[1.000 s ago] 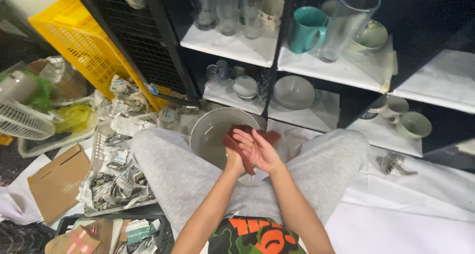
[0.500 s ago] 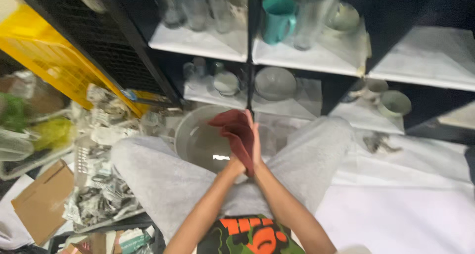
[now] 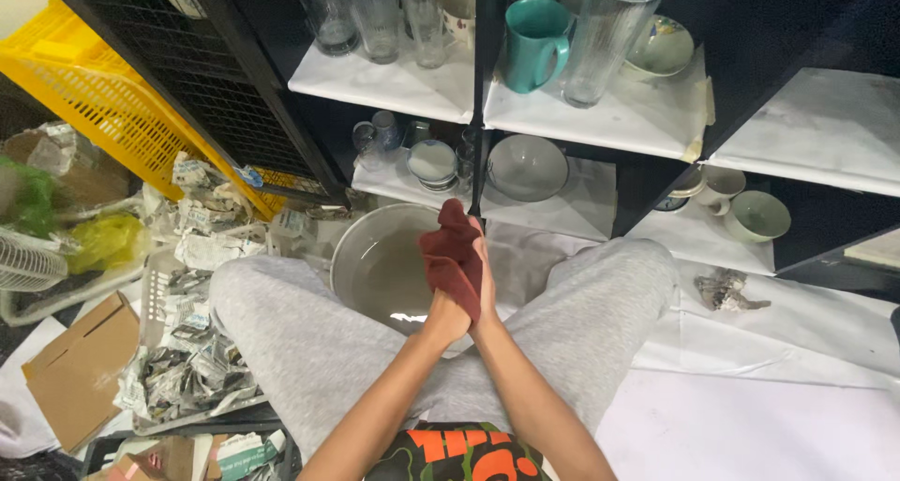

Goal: The person washes a glass in a bucket of water, then dries it with a cloth and places it on a shelf. They repeat this process with a bowl and a cup, wiping each item dry before storing them.

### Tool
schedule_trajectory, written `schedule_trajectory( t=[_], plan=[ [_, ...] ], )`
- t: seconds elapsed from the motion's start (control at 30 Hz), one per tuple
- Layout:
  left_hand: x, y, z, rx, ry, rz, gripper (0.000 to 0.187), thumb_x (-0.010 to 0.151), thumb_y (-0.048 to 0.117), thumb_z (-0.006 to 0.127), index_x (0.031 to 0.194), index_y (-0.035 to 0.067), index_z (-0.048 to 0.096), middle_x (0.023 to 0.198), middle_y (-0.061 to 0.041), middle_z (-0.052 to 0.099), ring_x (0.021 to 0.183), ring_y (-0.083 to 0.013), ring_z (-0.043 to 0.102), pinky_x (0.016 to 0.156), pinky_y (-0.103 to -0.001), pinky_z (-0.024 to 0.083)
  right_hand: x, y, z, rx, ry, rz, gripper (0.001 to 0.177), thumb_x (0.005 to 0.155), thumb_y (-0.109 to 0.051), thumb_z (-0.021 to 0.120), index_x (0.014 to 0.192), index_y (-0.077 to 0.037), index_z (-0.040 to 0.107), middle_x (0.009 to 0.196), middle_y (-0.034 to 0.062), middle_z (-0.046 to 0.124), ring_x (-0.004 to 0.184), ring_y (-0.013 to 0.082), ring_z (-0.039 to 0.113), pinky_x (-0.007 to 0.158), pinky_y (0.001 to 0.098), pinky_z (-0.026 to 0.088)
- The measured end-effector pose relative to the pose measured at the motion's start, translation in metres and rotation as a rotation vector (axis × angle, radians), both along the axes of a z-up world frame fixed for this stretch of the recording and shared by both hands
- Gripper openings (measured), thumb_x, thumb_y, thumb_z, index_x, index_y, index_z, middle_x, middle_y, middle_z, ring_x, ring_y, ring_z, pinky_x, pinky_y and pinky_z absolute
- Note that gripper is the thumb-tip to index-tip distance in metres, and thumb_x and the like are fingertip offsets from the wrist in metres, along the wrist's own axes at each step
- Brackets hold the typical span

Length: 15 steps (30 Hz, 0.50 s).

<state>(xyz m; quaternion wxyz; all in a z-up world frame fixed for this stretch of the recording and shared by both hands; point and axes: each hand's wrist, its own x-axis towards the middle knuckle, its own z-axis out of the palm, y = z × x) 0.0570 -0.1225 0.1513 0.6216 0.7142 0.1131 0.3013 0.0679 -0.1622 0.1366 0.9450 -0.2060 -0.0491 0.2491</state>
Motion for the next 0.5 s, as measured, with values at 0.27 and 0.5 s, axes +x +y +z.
schedule_trajectory(
  t=[0.27, 0.5],
  plan=[
    [-0.037, 0.04, 0.051, 0.607, 0.749, -0.367, 0.032, 0.097, 0.027, 0.061, 0.12, 0.011, 0.075, 0.124, -0.02, 0.075, 0.118, -0.034, 0.069, 0.108, -0.041, 0.054, 0.009, -0.001, 0.006, -0.105, 0.007, -0.159, 0.058, 0.108, -0.051, 0.041, 0.145, -0.007, 0.048, 0.142, 0.0154, 0.059, 0.126, 0.0299, 0.058, 0.11, 0.0441, 0.045],
    [-0.034, 0.021, 0.09, 1.053, 0.035, 0.006, 0.043, 0.086, 0.031, 0.058, 0.11, 0.001, 0.078, 0.111, -0.028, 0.074, 0.107, -0.0447, 0.067, 0.1, -0.051, 0.039, 0.007, -0.001, 0.009, 0.011, -0.071, -0.11, 0.056, 0.105, -0.05, 0.041, 0.143, -0.01, 0.047, 0.141, 0.0139, 0.058, 0.129, 0.0306, 0.056, 0.11, 0.0458, 0.044]
  ],
)
